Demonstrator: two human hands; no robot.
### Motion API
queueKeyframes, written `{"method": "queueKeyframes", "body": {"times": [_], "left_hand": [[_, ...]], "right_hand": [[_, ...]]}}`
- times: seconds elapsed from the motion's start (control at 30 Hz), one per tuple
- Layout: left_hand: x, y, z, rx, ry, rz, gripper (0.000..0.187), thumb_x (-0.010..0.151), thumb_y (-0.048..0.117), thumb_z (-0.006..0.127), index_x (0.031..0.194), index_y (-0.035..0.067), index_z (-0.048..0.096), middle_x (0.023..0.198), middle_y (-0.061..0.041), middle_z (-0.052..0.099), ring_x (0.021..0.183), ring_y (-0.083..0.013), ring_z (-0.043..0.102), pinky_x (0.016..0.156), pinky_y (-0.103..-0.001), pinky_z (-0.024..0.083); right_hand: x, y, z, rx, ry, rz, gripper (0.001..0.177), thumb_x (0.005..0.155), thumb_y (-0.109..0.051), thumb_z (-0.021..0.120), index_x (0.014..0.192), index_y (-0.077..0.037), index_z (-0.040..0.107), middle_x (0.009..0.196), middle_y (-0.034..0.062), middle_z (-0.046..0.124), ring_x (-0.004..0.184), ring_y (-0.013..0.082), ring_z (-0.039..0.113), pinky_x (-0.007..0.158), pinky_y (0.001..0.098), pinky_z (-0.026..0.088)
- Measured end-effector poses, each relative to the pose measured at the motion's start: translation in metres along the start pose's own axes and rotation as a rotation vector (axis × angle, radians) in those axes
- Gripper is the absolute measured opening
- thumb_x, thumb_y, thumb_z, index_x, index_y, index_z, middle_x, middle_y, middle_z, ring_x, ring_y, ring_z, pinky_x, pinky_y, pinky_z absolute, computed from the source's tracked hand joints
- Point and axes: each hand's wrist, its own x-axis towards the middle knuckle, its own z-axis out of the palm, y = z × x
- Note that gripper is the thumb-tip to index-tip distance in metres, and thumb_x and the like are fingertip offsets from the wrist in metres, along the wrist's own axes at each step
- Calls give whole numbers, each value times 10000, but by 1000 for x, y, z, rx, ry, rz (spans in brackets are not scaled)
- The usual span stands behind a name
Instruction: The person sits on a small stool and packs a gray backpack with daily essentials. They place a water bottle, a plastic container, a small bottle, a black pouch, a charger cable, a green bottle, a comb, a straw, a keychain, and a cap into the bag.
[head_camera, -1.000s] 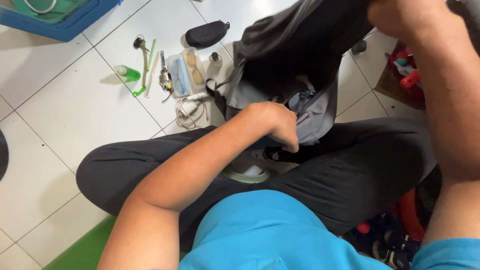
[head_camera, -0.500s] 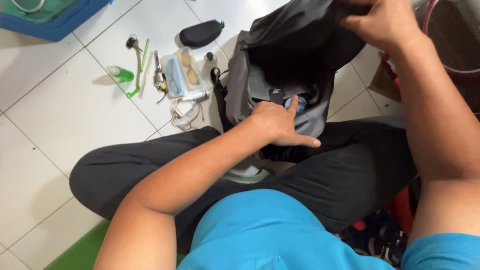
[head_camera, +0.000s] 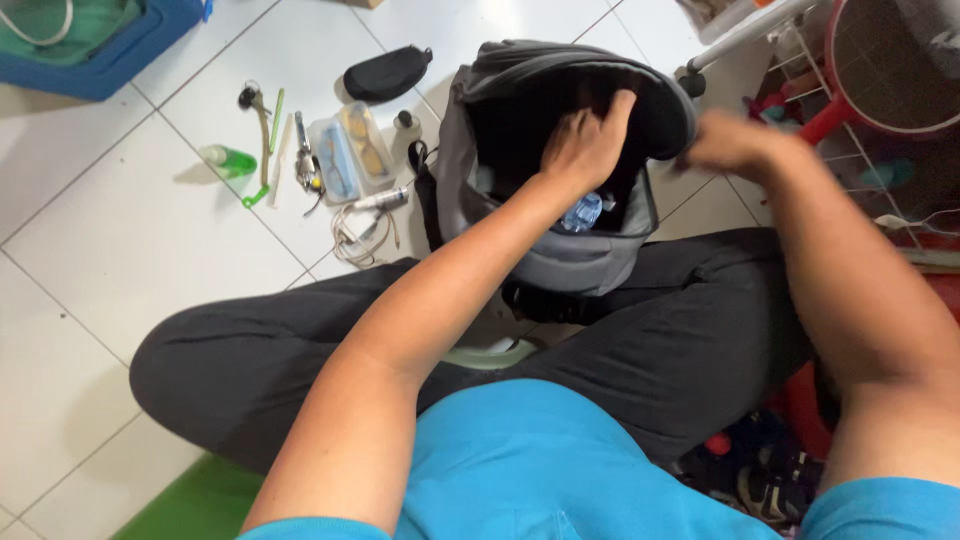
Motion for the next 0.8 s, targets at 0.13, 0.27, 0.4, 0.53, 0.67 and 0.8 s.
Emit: {"method": "queueKeyframes", "body": {"times": [0.13, 0.27, 0.4, 0.53, 0.67, 0.8], "left_hand": [[-9, -20, 6, -282, -61, 305, 845, 846, 566, 522, 1386, -80, 451, 1310, -297, 631, 1241, -433, 607, 1055, -421, 466], [-16, -20, 6, -194, -77, 257, 1300, 651, 595, 720, 1537, -80, 51, 1360, -305, 542, 1257, -407, 585, 1063, -391, 485], [-38, -18, 18, 41, -148, 351, 1184, 758, 605, 770, 1568, -35, 192, 1488, -322, 479, 1364, -440, 524, 1114, -443, 450], [-56, -17, 16, 245, 173, 718, 1262, 697, 694, 760, 1511, -84, 189, 1379, -363, 511, 1224, -485, 579, 985, -465, 518], [-38, -9, 19, 163, 218, 364, 895, 919, 513, 582, 1551, -58, 308, 984, -275, 707, 886, -412, 729, 772, -459, 606], [-20, -20, 9, 18, 301, 478, 657, 1024, 265, 468, 1547, -95, 299, 664, -232, 680, 611, -387, 704, 596, -448, 590]], "right_hand": [[6, 16, 50, 361, -113, 81, 343, 811, -127, 714, 1143, -56, 668, 1007, 91, 750, 933, 243, 725, 759, 390, 597], [18, 25, 56, -48, 87, -171, 319, 836, -133, 774, 1113, 8, 702, 998, 204, 729, 924, 342, 692, 771, 440, 559], [25, 48, 53, -181, -69, -303, 420, 657, -67, 751, 1064, 24, 704, 957, 182, 744, 891, 290, 703, 770, 424, 566], [29, 46, 45, 18, -171, -134, 314, 825, -116, 631, 1105, -1, 714, 982, 145, 776, 906, 264, 729, 777, 414, 588], [21, 29, 42, 109, -211, -65, 336, 939, -217, 547, 1207, -40, 647, 1046, 104, 743, 956, 213, 697, 807, 384, 574], [31, 25, 27, -75, -162, 81, 340, 1012, -313, 499, 1158, -40, 640, 1001, 140, 775, 933, 302, 737, 807, 450, 582]]}}
